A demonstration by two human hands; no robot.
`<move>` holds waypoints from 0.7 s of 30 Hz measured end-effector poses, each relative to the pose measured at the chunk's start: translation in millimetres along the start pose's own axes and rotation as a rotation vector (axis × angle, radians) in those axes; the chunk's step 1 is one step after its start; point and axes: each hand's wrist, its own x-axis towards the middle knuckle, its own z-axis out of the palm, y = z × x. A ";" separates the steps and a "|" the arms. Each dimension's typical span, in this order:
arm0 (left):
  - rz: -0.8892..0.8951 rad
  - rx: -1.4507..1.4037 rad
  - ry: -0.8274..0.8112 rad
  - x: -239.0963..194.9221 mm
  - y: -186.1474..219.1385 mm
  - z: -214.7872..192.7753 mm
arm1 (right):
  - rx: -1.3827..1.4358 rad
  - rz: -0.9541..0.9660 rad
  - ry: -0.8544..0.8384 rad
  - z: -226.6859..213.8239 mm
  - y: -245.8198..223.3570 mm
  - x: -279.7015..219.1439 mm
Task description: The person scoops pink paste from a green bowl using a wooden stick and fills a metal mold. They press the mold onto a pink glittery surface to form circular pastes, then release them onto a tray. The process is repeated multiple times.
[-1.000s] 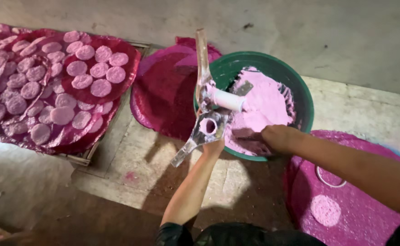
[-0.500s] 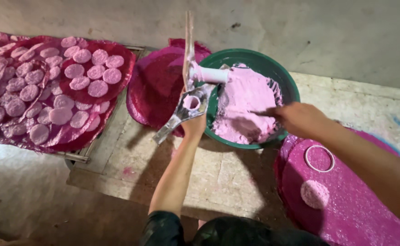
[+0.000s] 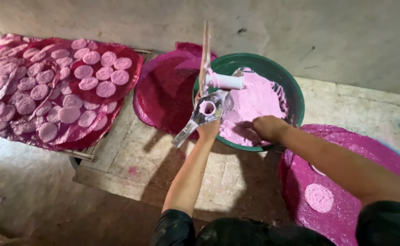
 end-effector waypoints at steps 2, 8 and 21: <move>0.006 -0.077 -0.002 2.3 1.6 -0.6 | 0.048 0.068 -0.008 -9.9 -13.3 -8.3; 0.061 0.026 -0.012 4.2 4.9 2.4 | 0.265 0.151 -0.126 -23.1 -38.1 -50.9; 0.197 0.508 -0.318 33.2 35.5 -33.5 | 0.822 0.372 -0.002 -124.2 -8.1 -174.1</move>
